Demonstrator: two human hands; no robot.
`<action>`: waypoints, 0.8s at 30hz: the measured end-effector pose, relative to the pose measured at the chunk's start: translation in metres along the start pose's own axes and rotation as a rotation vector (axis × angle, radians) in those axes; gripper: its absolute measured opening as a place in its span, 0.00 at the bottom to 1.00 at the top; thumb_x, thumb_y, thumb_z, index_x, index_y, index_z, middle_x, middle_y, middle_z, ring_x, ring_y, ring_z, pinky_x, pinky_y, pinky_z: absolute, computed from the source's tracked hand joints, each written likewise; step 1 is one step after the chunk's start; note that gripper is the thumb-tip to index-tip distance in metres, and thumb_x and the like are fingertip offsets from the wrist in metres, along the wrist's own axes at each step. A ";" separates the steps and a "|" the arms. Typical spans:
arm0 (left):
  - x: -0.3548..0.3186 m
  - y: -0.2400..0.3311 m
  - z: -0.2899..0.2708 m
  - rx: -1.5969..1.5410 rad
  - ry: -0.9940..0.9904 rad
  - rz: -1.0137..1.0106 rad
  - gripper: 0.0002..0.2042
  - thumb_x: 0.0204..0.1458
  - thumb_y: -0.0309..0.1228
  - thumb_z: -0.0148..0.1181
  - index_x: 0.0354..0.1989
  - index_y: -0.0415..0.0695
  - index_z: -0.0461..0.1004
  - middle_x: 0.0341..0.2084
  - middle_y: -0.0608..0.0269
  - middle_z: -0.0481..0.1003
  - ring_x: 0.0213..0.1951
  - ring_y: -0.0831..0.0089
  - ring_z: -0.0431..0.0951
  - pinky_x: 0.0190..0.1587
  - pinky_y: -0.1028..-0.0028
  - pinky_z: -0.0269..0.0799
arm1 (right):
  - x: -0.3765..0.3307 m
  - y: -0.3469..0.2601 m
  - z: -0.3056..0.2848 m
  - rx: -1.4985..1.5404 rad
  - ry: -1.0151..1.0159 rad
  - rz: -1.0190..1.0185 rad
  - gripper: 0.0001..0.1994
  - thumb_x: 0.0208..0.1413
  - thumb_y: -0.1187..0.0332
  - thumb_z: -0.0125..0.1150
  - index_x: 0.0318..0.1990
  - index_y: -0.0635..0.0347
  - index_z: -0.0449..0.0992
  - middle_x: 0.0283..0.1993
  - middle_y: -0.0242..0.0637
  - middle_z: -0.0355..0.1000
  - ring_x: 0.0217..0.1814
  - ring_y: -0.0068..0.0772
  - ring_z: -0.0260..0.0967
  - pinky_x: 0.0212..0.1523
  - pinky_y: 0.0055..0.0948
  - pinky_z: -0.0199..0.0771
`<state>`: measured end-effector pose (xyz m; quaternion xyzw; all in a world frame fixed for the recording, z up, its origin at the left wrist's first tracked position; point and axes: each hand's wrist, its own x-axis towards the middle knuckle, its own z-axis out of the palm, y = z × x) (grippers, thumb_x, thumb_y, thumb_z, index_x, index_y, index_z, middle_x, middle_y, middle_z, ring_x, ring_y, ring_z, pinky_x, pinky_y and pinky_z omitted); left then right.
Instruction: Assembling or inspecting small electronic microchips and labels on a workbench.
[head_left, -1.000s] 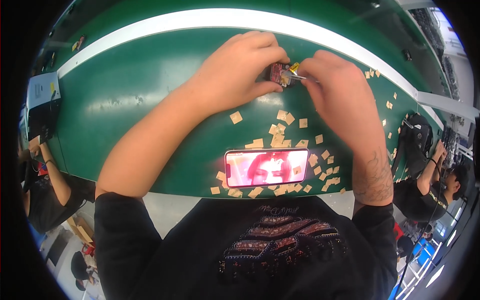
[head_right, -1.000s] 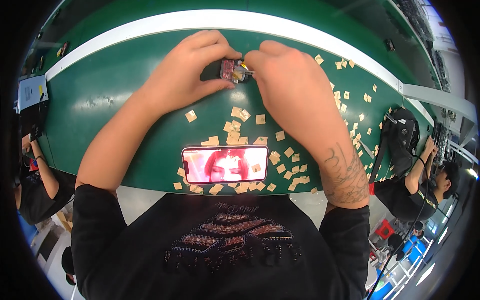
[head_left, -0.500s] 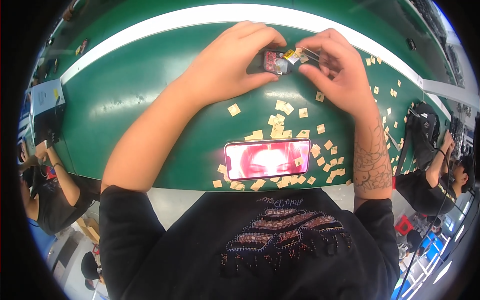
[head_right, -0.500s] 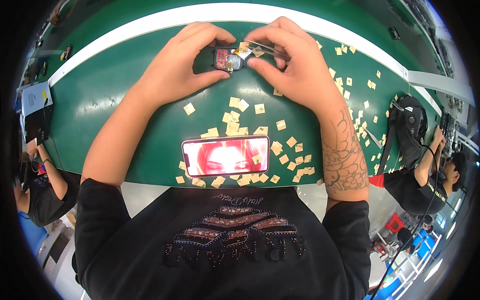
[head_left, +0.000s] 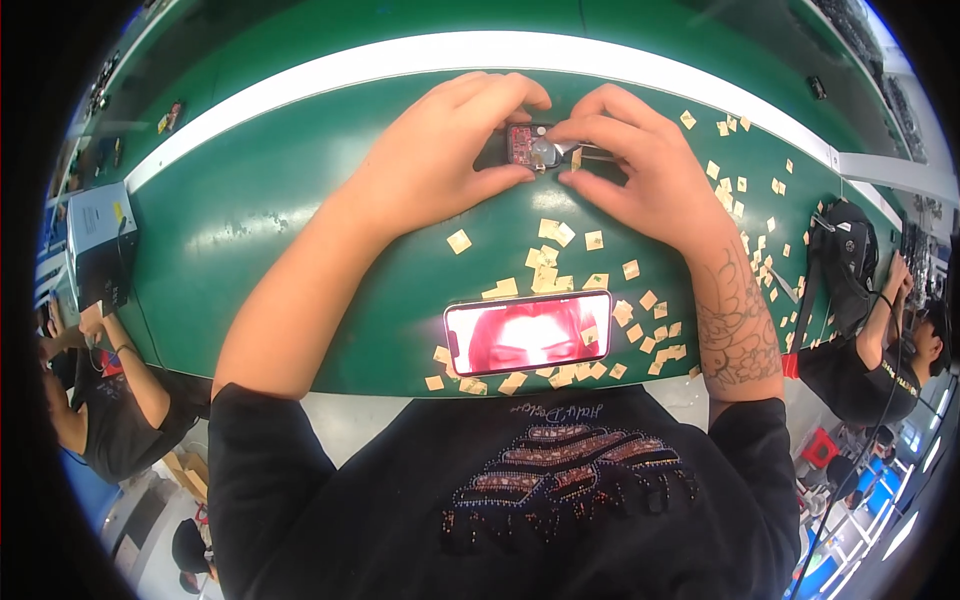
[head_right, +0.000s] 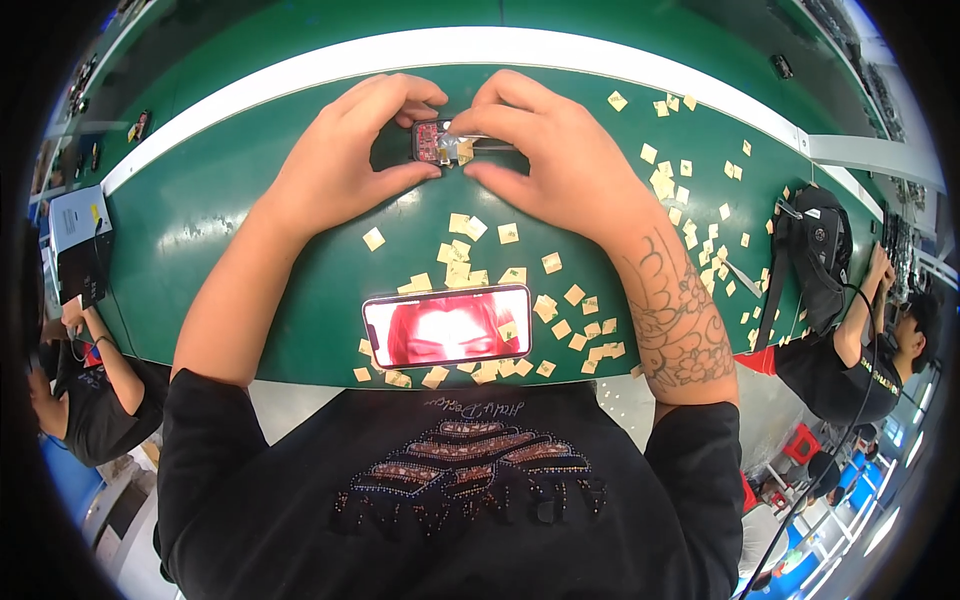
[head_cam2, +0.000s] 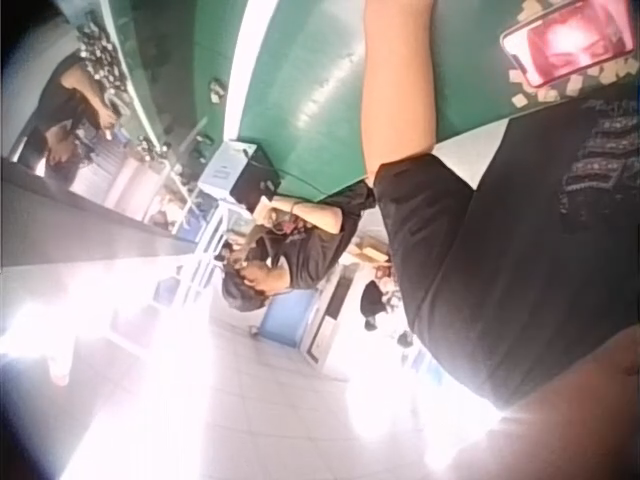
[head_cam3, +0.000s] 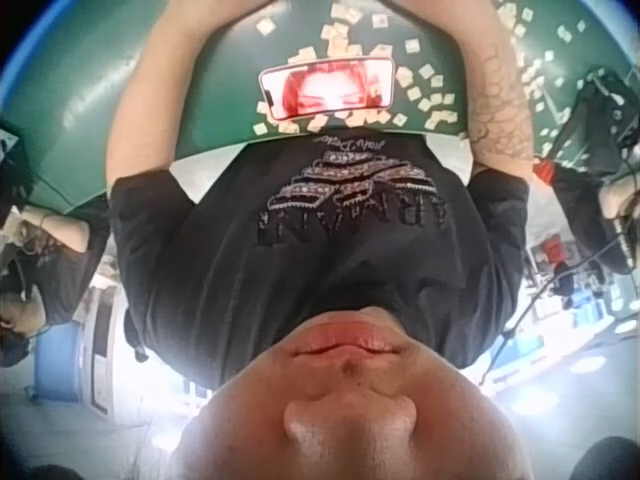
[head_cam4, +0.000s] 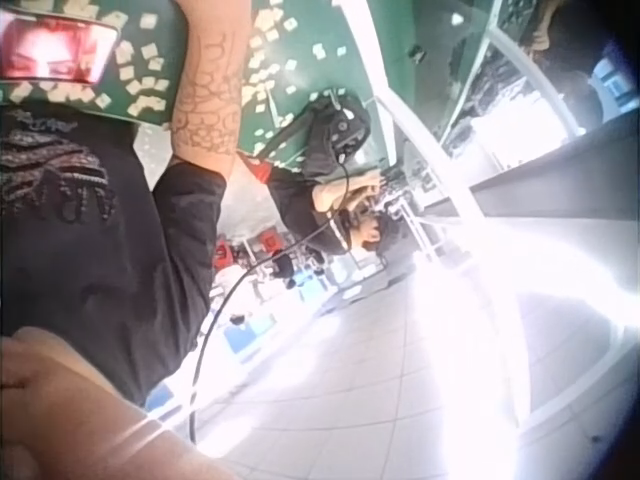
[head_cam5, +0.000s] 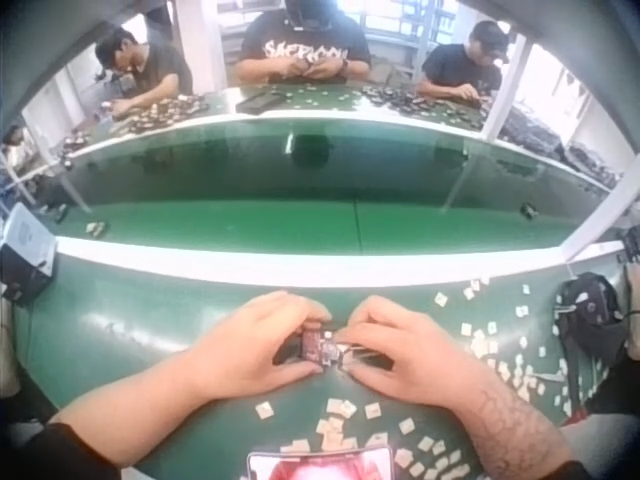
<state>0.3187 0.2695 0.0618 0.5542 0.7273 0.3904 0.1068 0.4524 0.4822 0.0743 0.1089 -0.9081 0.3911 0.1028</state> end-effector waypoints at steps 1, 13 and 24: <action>0.000 0.001 0.000 0.001 0.001 0.001 0.29 0.43 0.20 0.79 0.57 0.40 0.74 0.49 0.56 0.78 0.50 0.61 0.82 0.55 0.66 0.81 | 0.000 0.001 -0.001 -0.061 -0.018 0.014 0.15 0.52 0.77 0.72 0.48 0.57 0.82 0.45 0.34 0.74 0.42 0.42 0.78 0.44 0.37 0.81; -0.001 -0.001 0.000 0.036 0.009 0.074 0.25 0.43 0.21 0.78 0.52 0.41 0.76 0.43 0.58 0.79 0.46 0.59 0.81 0.51 0.65 0.80 | 0.001 0.007 0.008 0.136 0.020 0.098 0.13 0.56 0.80 0.69 0.48 0.60 0.81 0.42 0.37 0.78 0.41 0.36 0.80 0.43 0.31 0.82; -0.001 0.004 -0.001 0.240 0.017 0.188 0.14 0.44 0.24 0.77 0.41 0.45 0.83 0.37 0.62 0.78 0.44 0.61 0.81 0.46 0.62 0.78 | -0.001 0.008 -0.010 0.269 -0.084 0.260 0.10 0.64 0.78 0.65 0.51 0.67 0.80 0.43 0.38 0.81 0.44 0.25 0.78 0.52 0.27 0.81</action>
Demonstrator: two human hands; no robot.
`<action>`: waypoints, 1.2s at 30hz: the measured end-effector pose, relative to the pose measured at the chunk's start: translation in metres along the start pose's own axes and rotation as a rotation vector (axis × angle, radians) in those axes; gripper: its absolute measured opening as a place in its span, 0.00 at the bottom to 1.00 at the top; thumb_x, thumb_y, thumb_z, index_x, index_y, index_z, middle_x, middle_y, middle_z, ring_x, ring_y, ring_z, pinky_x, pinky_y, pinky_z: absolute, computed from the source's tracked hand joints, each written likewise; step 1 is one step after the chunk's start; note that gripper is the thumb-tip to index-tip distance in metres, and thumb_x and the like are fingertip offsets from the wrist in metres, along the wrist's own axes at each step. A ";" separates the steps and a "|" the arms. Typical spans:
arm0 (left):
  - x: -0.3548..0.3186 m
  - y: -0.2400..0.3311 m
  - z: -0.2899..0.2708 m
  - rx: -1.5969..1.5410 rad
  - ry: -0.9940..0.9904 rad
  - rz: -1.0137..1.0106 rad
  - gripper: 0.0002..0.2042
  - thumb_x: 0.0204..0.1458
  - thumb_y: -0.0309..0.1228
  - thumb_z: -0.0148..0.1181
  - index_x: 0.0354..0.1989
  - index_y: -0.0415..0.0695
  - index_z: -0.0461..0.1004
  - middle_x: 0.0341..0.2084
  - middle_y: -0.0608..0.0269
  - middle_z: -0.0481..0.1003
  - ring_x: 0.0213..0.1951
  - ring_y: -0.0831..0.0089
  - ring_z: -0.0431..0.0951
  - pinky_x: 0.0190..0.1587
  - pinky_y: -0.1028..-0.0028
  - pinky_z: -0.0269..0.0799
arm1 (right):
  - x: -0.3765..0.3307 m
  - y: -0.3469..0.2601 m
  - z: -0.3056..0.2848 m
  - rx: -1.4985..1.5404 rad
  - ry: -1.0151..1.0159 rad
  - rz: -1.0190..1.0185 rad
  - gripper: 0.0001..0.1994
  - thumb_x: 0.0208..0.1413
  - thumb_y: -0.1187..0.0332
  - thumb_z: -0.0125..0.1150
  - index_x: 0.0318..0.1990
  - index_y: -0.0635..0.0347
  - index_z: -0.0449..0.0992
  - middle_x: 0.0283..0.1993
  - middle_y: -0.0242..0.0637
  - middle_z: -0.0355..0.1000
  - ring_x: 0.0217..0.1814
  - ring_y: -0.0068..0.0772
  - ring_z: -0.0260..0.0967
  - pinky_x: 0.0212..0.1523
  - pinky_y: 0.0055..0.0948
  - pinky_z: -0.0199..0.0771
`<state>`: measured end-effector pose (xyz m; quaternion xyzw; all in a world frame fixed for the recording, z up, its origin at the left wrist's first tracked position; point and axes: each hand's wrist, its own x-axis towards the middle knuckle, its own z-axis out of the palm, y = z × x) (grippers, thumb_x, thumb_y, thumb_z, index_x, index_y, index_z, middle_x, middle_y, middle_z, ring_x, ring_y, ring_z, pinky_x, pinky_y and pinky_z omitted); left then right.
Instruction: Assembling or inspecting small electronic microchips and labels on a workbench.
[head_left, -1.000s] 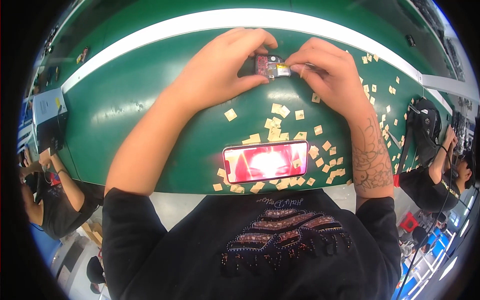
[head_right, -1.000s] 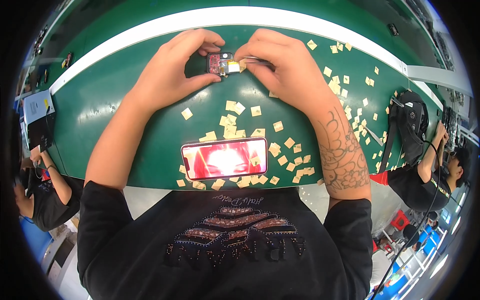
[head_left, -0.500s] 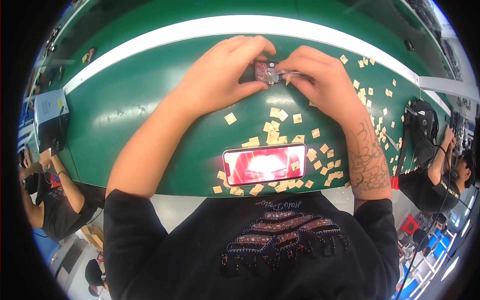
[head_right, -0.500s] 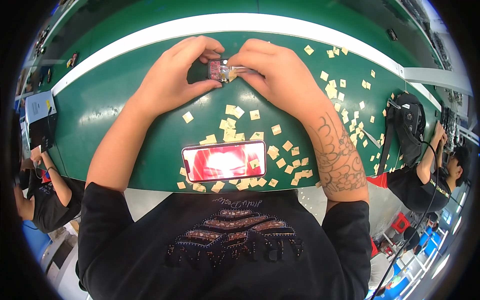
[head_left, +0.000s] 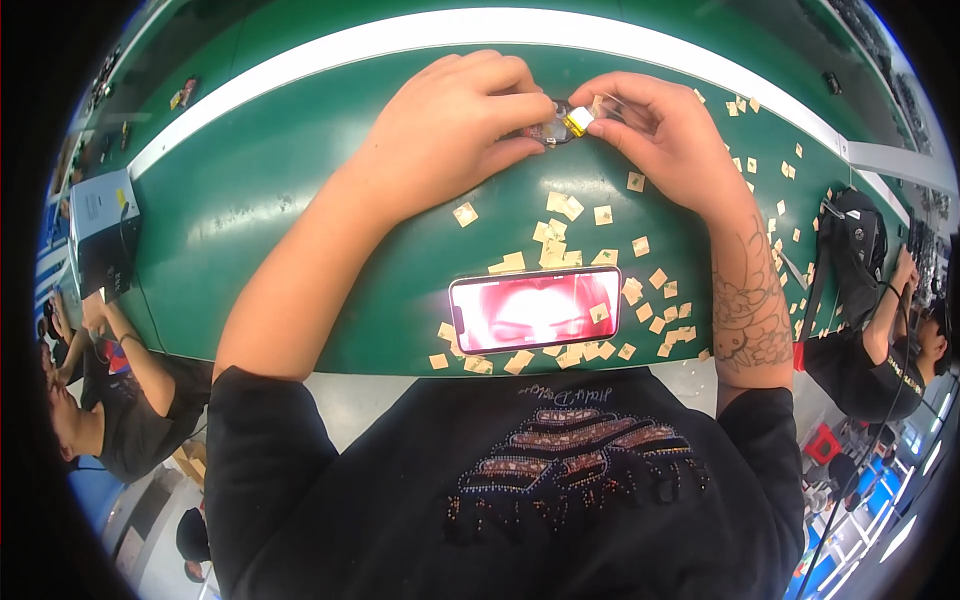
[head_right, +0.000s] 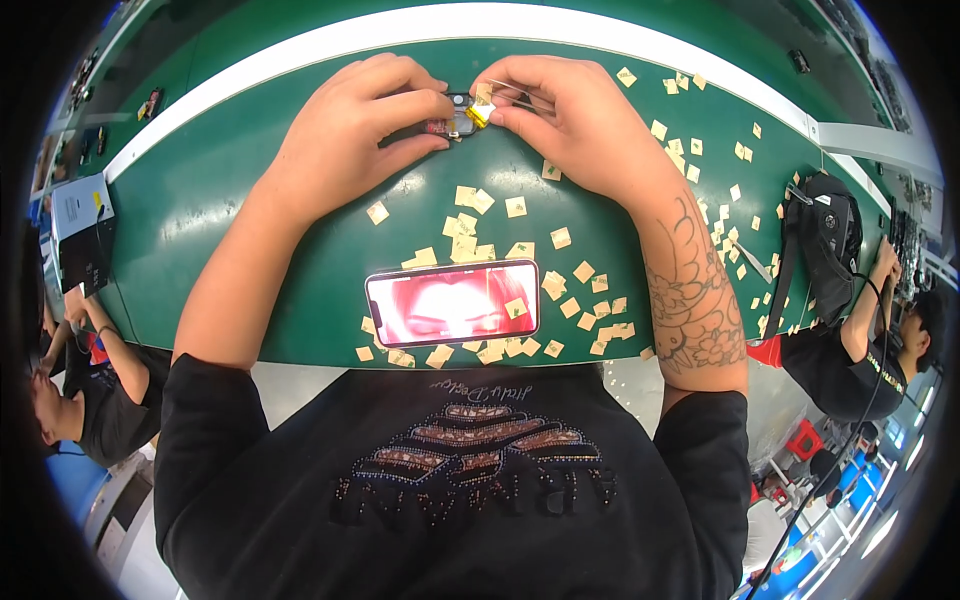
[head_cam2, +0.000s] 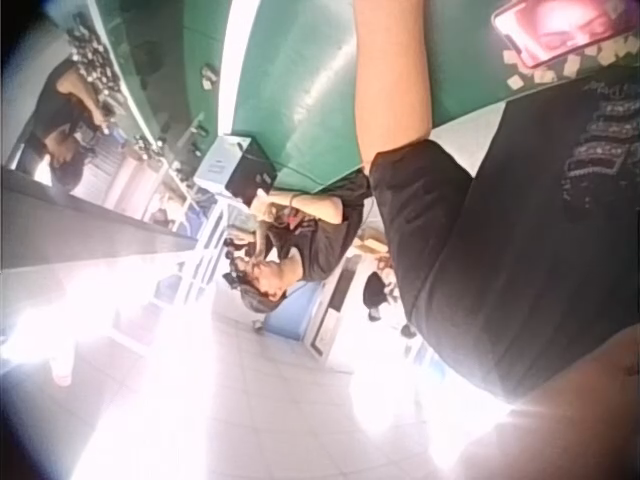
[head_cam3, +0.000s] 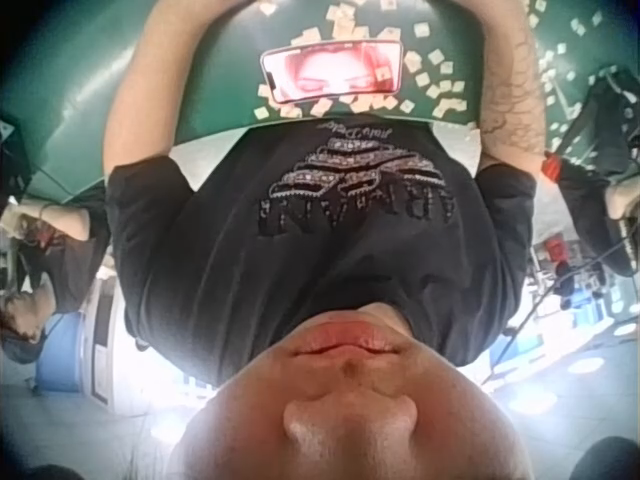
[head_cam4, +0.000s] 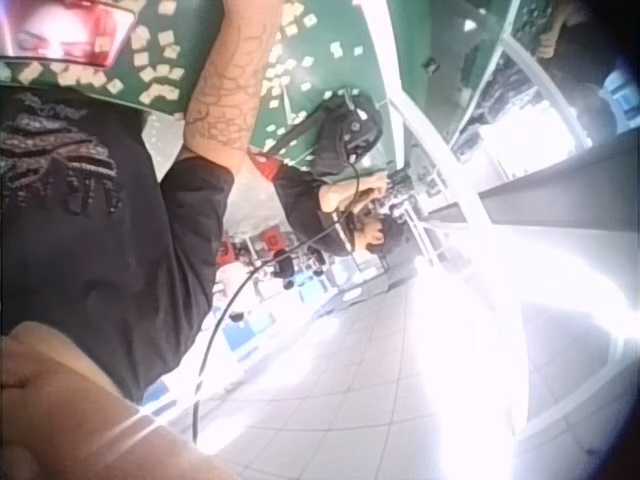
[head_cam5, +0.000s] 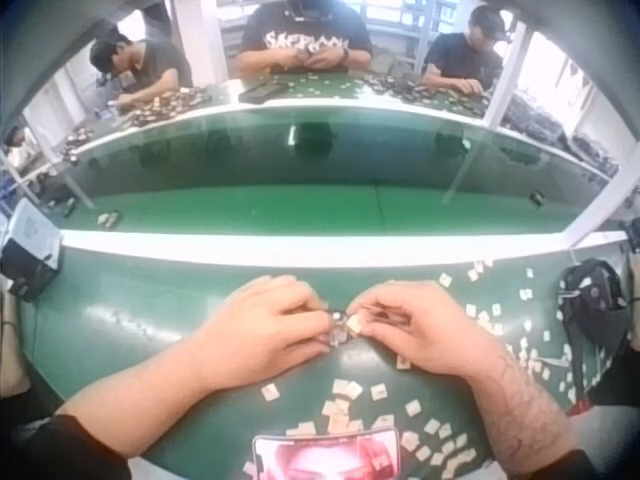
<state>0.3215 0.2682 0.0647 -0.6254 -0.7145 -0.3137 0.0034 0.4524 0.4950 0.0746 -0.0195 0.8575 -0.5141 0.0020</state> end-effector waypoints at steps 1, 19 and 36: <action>0.000 0.001 0.000 0.000 -0.001 -0.002 0.14 0.44 0.24 0.77 0.41 0.45 0.83 0.37 0.62 0.78 0.44 0.61 0.81 0.46 0.62 0.78 | 0.000 -0.004 -0.001 0.001 -0.001 0.000 0.10 0.64 0.78 0.65 0.51 0.67 0.80 0.43 0.38 0.81 0.44 0.25 0.78 0.52 0.27 0.81; -0.001 0.004 0.001 -0.043 -0.019 -0.028 0.13 0.48 0.23 0.75 0.41 0.40 0.80 0.39 0.59 0.77 0.42 0.57 0.80 0.43 0.62 0.79 | 0.001 -0.019 0.027 -0.331 0.178 -0.176 0.08 0.60 0.76 0.64 0.46 0.61 0.81 0.38 0.44 0.78 0.41 0.53 0.78 0.43 0.45 0.78; -0.002 0.003 0.003 -0.001 -0.016 0.023 0.13 0.48 0.24 0.75 0.42 0.40 0.80 0.42 0.58 0.77 0.45 0.57 0.79 0.47 0.61 0.79 | 0.002 -0.020 0.025 -0.230 0.209 -0.077 0.09 0.60 0.75 0.66 0.48 0.65 0.82 0.39 0.45 0.80 0.42 0.50 0.80 0.44 0.40 0.79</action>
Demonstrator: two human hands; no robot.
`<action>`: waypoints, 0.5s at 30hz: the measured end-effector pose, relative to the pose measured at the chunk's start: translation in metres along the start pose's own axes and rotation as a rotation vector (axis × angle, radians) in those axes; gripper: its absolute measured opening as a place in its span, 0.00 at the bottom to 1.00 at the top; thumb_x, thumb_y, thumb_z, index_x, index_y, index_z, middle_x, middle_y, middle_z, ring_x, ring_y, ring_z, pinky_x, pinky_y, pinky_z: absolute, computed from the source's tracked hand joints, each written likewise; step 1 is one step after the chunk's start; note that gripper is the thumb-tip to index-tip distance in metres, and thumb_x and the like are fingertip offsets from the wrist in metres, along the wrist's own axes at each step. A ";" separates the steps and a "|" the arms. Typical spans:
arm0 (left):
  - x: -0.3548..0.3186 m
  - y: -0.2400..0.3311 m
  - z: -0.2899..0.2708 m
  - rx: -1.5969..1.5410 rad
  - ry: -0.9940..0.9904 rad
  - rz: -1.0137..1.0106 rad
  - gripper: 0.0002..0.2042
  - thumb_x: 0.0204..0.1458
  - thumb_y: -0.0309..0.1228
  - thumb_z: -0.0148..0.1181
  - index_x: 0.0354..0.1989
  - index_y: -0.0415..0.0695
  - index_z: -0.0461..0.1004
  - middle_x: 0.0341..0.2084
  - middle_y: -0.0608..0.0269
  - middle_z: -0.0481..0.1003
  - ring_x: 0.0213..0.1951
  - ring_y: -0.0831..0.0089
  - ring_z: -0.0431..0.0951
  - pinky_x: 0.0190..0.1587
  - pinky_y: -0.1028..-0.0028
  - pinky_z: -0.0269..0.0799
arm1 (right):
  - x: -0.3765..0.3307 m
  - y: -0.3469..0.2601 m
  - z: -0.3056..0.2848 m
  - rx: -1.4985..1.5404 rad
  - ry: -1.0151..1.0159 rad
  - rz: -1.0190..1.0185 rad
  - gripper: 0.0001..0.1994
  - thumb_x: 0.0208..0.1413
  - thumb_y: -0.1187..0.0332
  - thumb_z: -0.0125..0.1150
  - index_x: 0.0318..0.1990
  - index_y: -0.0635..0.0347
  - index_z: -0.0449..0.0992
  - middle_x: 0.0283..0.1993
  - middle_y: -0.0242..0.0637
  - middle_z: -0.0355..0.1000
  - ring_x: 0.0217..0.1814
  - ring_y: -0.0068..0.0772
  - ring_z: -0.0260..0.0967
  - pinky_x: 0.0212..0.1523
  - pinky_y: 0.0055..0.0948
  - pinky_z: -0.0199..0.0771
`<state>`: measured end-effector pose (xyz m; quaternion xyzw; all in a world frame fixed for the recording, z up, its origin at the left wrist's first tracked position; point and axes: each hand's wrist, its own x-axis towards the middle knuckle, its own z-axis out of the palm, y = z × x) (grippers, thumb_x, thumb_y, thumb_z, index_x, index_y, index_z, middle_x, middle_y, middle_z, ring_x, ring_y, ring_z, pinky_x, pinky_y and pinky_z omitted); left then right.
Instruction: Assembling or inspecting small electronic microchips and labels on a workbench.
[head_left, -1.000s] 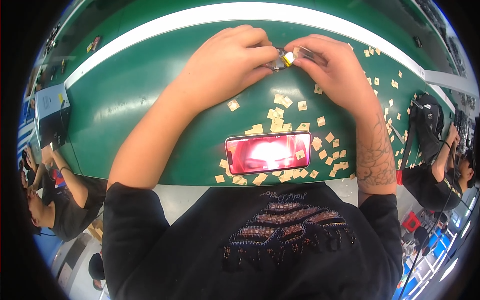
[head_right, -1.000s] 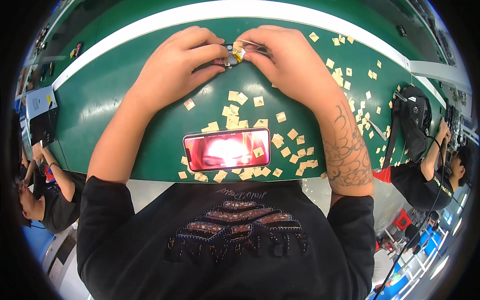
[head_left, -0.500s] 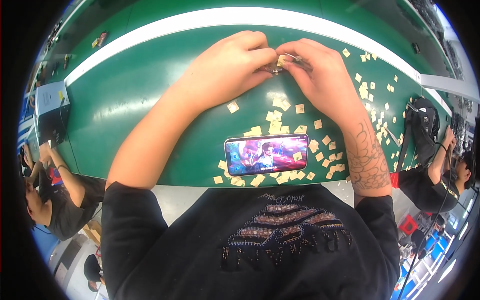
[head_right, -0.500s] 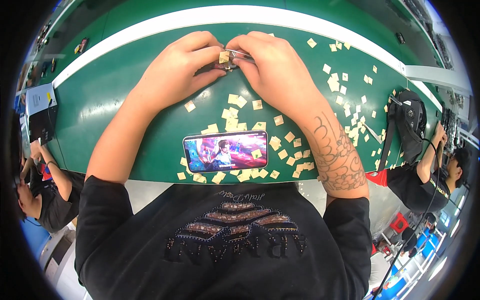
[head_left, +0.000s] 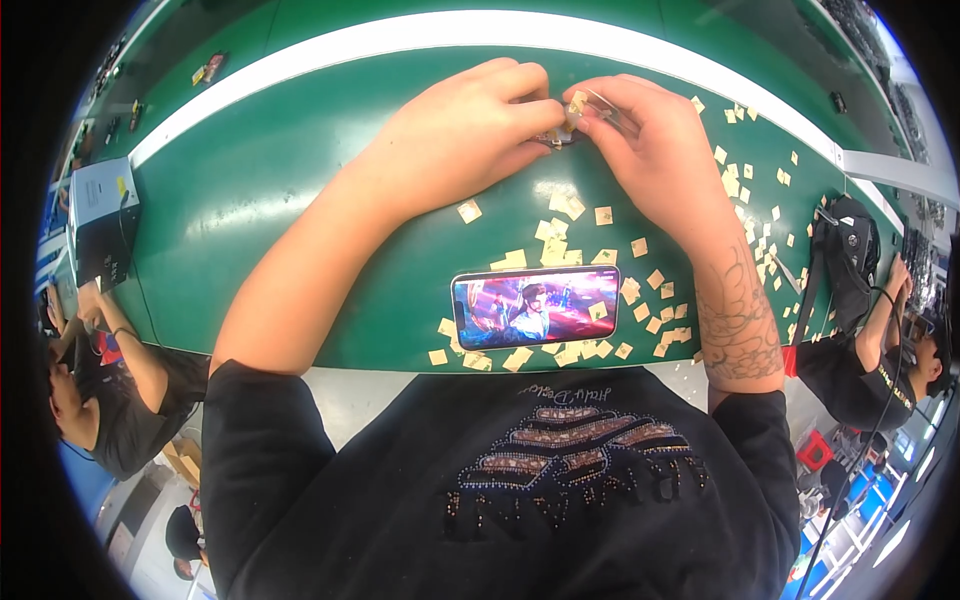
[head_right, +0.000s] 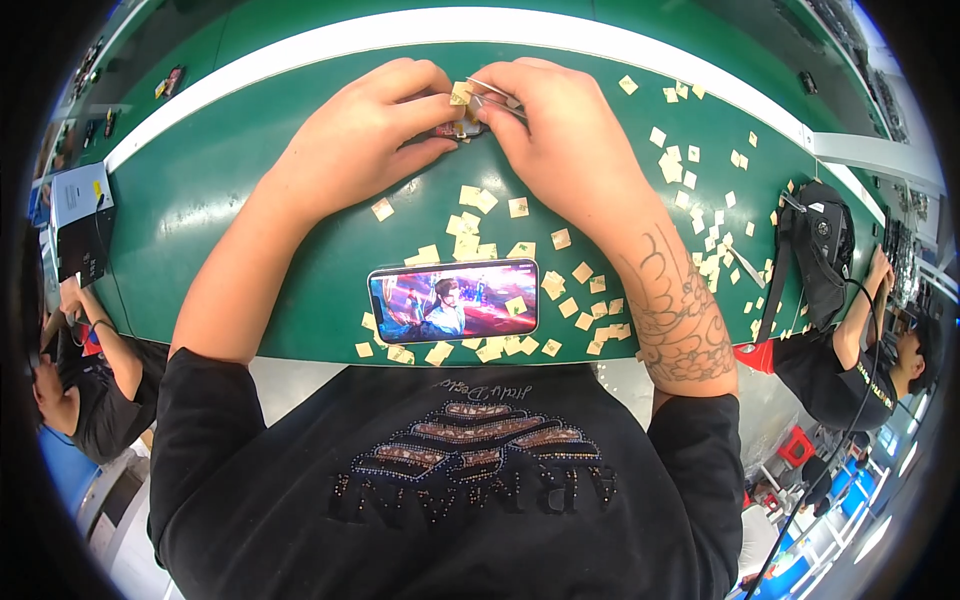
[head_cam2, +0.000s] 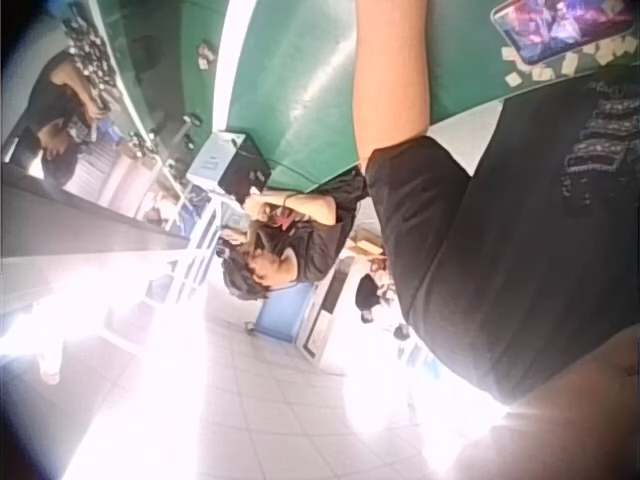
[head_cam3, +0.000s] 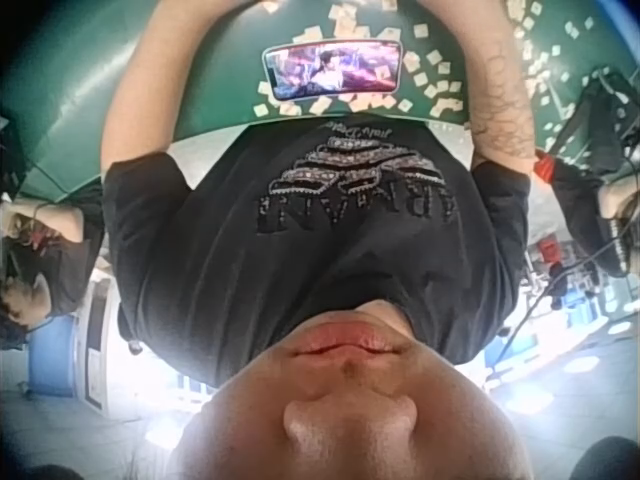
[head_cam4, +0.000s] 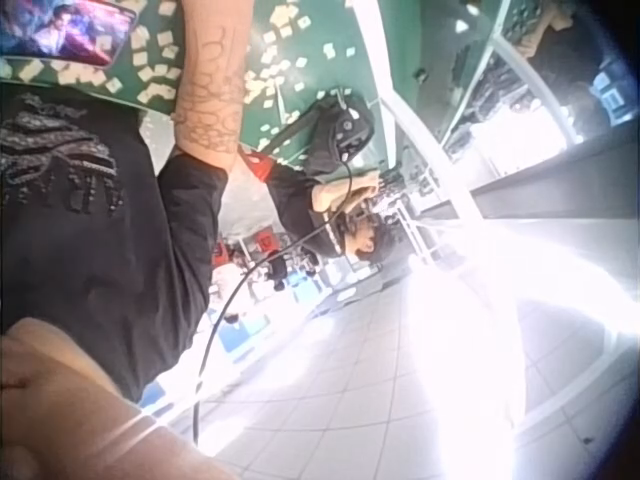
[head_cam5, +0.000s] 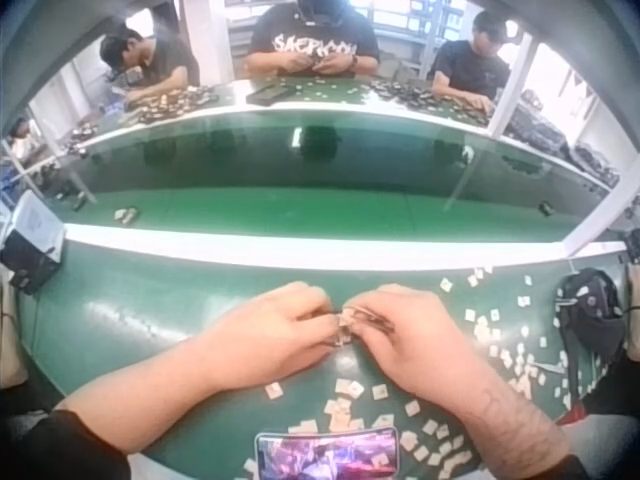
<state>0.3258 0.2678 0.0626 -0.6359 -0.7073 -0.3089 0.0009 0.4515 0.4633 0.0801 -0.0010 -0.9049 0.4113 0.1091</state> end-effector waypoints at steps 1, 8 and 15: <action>0.000 0.000 0.000 0.000 0.000 -0.001 0.13 0.48 0.24 0.75 0.42 0.40 0.80 0.42 0.58 0.77 0.45 0.57 0.79 0.47 0.61 0.79 | 0.000 -0.002 0.002 -0.015 0.005 -0.001 0.09 0.60 0.76 0.65 0.47 0.64 0.82 0.38 0.45 0.80 0.42 0.51 0.79 0.44 0.41 0.79; 0.000 -0.005 0.001 -0.047 0.024 0.019 0.14 0.47 0.23 0.75 0.42 0.40 0.78 0.41 0.58 0.76 0.43 0.57 0.78 0.46 0.61 0.78 | -0.004 0.001 0.009 -0.033 0.051 -0.064 0.08 0.59 0.76 0.65 0.46 0.61 0.81 0.36 0.44 0.78 0.41 0.52 0.77 0.43 0.44 0.77; 0.002 -0.003 -0.002 -0.145 0.031 -0.052 0.21 0.45 0.22 0.77 0.46 0.41 0.74 0.40 0.57 0.78 0.44 0.56 0.79 0.47 0.60 0.78 | -0.006 0.004 0.014 -0.014 0.046 -0.004 0.09 0.59 0.76 0.67 0.47 0.63 0.82 0.38 0.44 0.79 0.40 0.48 0.77 0.42 0.41 0.77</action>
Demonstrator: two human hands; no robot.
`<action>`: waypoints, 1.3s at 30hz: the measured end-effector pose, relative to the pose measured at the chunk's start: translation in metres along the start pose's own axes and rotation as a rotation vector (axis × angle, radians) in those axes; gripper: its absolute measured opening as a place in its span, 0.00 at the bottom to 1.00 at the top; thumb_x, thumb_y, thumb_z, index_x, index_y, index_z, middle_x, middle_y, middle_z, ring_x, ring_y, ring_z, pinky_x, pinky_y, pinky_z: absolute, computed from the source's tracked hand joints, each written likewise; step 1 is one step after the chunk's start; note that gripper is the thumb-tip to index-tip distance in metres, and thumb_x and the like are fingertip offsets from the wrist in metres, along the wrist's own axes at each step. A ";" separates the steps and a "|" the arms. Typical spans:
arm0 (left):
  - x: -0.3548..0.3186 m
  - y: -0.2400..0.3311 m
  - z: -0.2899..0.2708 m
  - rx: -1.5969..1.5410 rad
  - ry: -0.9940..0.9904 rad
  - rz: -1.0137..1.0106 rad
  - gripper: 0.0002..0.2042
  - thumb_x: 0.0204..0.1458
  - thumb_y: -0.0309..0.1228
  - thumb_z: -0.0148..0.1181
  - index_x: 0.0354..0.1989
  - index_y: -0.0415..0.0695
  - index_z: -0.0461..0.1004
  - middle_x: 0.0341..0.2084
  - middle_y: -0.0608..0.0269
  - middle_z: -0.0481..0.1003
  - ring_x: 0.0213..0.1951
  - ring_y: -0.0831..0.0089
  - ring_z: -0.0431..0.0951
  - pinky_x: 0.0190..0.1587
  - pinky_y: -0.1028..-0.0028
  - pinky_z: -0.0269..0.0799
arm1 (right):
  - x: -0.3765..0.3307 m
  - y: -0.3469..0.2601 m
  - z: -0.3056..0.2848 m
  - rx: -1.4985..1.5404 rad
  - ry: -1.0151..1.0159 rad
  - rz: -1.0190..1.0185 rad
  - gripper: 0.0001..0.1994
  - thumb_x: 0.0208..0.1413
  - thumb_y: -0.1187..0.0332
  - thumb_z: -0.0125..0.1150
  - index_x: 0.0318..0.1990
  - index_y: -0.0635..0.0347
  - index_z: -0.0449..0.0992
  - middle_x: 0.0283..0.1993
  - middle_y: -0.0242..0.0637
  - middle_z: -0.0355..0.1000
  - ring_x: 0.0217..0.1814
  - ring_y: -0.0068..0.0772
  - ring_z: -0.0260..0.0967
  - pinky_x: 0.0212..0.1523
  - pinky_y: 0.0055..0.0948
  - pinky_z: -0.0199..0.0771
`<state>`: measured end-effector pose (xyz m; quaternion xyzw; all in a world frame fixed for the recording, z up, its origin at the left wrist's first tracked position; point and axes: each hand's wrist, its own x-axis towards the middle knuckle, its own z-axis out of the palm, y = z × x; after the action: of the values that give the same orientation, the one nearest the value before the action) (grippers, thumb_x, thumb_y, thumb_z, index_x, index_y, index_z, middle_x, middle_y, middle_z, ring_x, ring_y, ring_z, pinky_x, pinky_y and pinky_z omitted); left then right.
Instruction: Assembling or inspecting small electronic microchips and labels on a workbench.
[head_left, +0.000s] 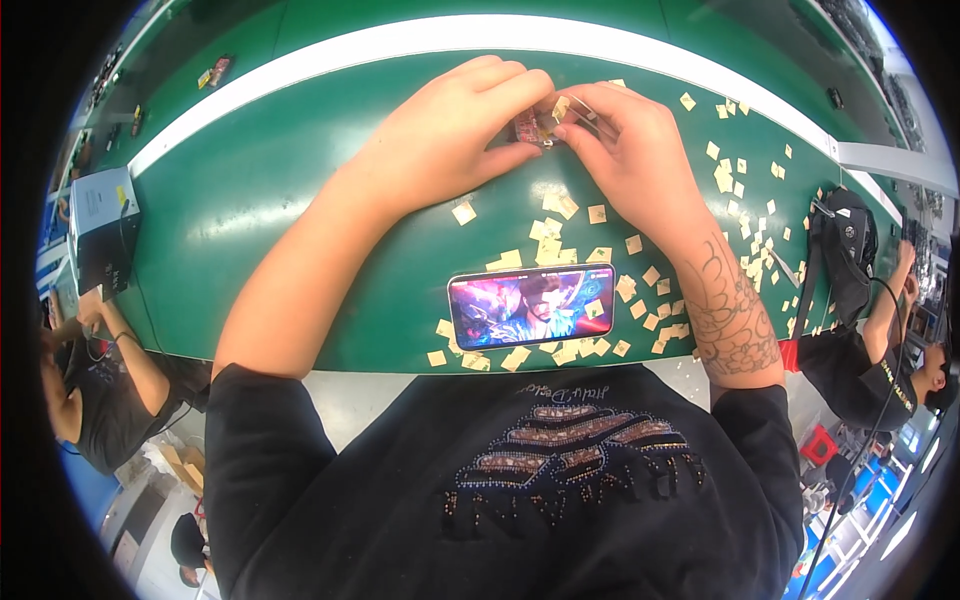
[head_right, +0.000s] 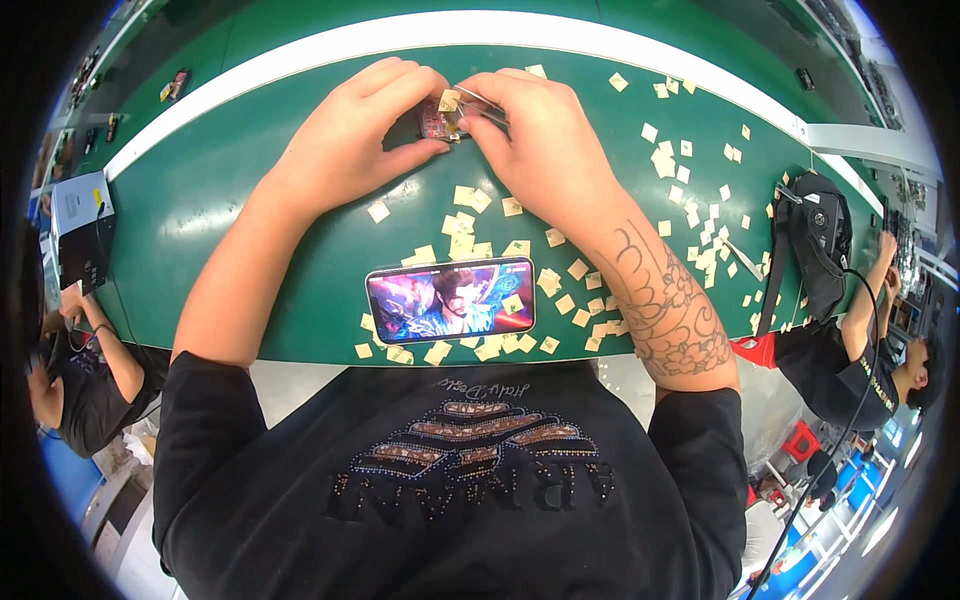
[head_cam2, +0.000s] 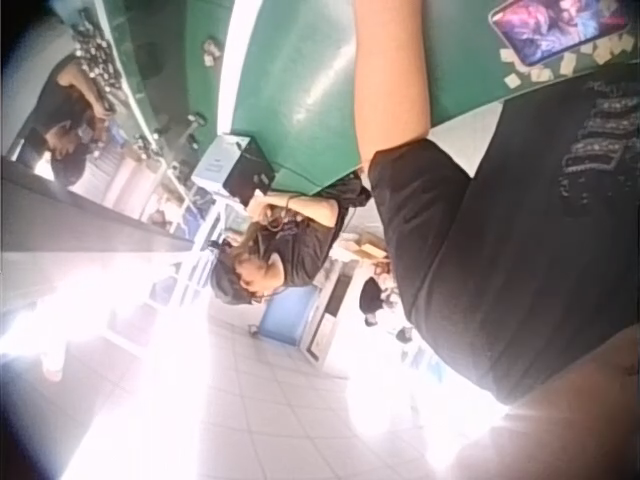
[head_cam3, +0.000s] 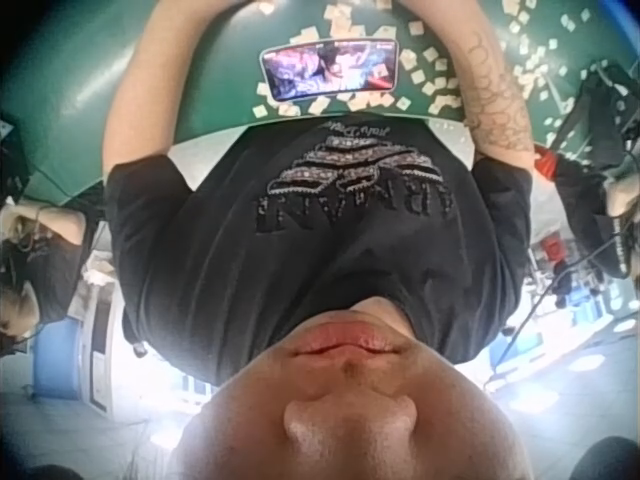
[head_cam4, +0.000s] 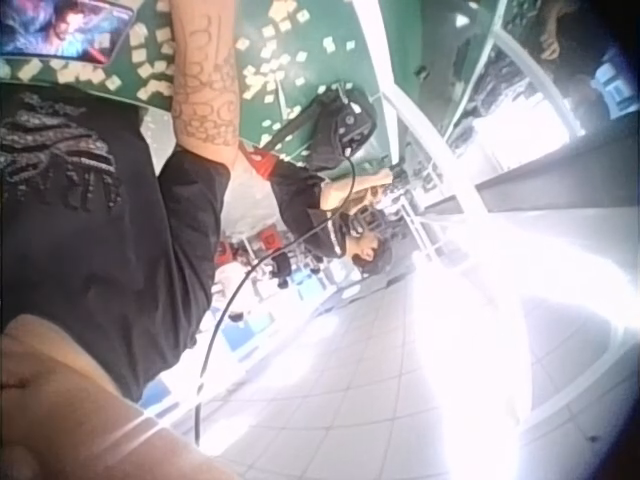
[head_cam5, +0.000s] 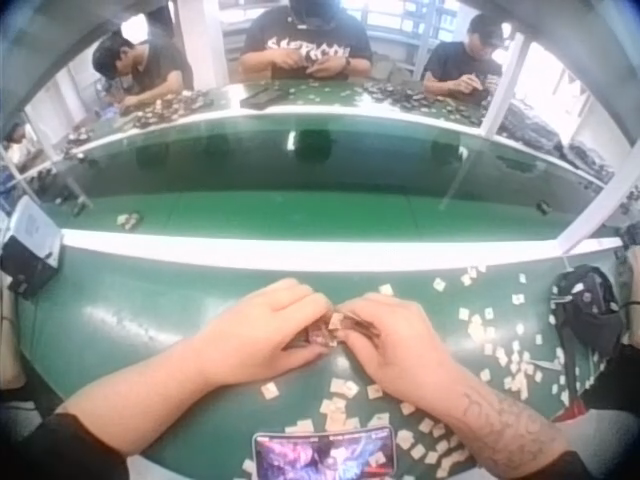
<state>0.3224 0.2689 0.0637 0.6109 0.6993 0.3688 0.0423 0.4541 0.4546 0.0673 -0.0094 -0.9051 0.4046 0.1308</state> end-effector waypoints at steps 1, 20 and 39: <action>0.000 0.000 0.001 0.004 -0.001 0.004 0.21 0.45 0.22 0.77 0.46 0.41 0.74 0.40 0.57 0.78 0.44 0.56 0.79 0.47 0.60 0.78 | -0.001 0.001 -0.001 0.020 0.010 0.015 0.10 0.59 0.75 0.68 0.47 0.64 0.82 0.38 0.43 0.80 0.39 0.46 0.77 0.41 0.39 0.77; 0.000 0.011 0.003 0.022 0.015 -0.079 0.24 0.45 0.22 0.78 0.50 0.41 0.73 0.43 0.55 0.78 0.43 0.57 0.81 0.46 0.63 0.80 | 0.002 -0.014 -0.002 -0.130 0.018 0.090 0.08 0.57 0.73 0.68 0.43 0.64 0.84 0.39 0.48 0.80 0.41 0.52 0.78 0.44 0.44 0.77; 0.006 0.015 0.004 -0.333 0.045 -0.451 0.16 0.57 0.18 0.69 0.52 0.38 0.75 0.43 0.61 0.80 0.44 0.78 0.80 0.44 0.76 0.77 | 0.006 0.025 0.001 0.406 0.032 0.241 0.10 0.58 0.72 0.72 0.46 0.64 0.82 0.34 0.33 0.79 0.31 0.17 0.68 0.33 0.22 0.70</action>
<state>0.3352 0.2756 0.0721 0.4162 0.7483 0.4731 0.2075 0.4457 0.4720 0.0497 -0.0973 -0.7954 0.5906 0.0954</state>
